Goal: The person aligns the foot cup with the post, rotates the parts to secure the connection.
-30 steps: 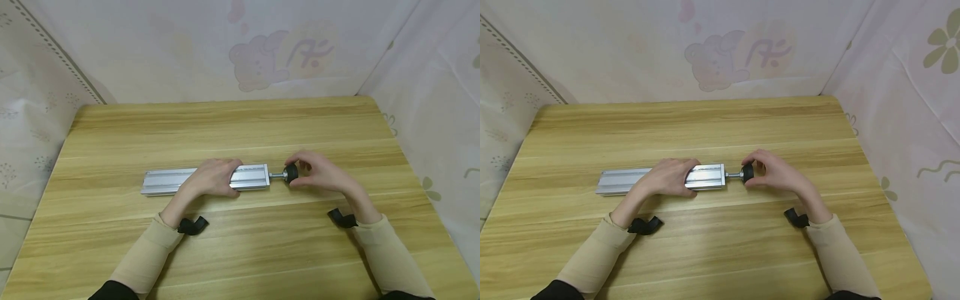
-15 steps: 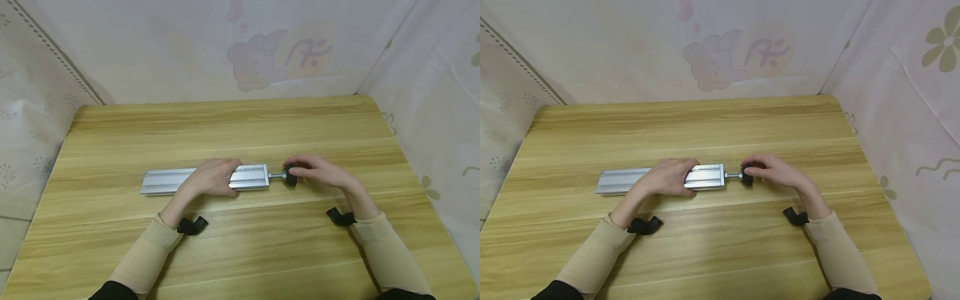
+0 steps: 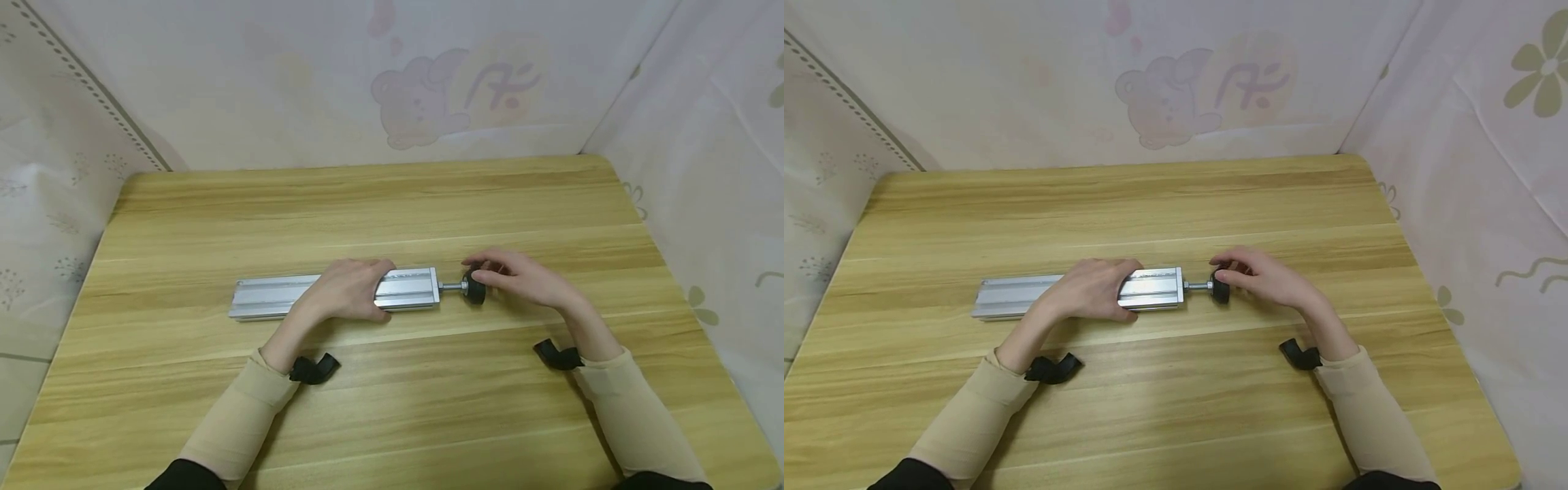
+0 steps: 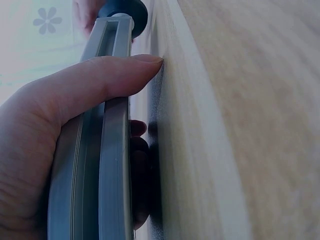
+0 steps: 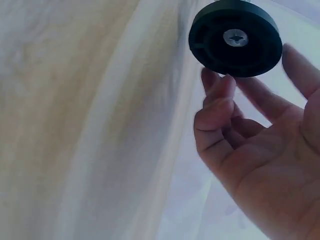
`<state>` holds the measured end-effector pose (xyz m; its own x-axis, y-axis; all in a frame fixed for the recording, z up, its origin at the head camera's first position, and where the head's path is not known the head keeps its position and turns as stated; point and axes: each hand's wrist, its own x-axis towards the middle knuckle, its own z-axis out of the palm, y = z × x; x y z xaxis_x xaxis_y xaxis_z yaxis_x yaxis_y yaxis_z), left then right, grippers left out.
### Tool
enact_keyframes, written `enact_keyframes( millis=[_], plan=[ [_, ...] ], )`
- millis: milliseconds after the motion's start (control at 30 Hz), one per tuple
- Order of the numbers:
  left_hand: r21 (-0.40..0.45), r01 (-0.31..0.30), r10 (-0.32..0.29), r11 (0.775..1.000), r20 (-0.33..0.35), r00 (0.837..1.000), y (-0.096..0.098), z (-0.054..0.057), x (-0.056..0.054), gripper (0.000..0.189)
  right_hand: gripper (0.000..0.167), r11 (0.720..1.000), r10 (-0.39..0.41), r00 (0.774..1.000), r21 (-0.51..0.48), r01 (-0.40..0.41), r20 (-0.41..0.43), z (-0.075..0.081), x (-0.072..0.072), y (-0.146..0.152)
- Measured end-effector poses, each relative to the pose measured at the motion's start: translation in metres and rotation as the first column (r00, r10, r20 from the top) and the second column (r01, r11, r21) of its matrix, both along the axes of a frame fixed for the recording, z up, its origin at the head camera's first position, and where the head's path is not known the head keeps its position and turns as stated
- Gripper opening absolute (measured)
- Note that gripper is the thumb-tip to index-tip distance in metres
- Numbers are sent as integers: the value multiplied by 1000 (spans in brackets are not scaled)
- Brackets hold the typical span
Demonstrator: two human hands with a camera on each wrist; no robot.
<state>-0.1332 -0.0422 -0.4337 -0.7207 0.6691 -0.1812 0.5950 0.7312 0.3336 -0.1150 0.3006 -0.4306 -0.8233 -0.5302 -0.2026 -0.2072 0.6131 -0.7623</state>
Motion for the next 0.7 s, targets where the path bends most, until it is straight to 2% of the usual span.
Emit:
enact_keyframes(
  millis=[133, 233, 333, 533, 600, 700],
  plan=[
    [-3, 3, -3, 1000, -1, 1000, 1, 0, 0, 68, 59, 999, 34, 987, 25, -30, -157, 6, 5, -3],
    [-5, 1, -1, 1000, -3, 1000, 1, 0, 0, 69, 69, 994, 78, 958, 98, -53, -276, 9, 9, -9],
    [-3, -3, 3, 1000, -3, 1000, 1, 1, 1, 69, 70, 986, 113, 931, 155, -62, -346, 9, 11, -15],
    [1, -8, 8, 1000, -4, 1000, 0, 0, 0, 69, 66, 978, 132, 909, 202, -54, -396, 2, 11, -21],
    [0, -7, 7, 1000, -5, 1000, 0, -1, 0, 69, 64, 979, 125, 913, 198, -50, -389, 1, 12, -21],
    [-2, -6, 6, 1000, -3, 1000, 0, 0, 0, 69, 61, 983, 101, 930, 180, -38, -354, 1, 11, -19]
  ],
)
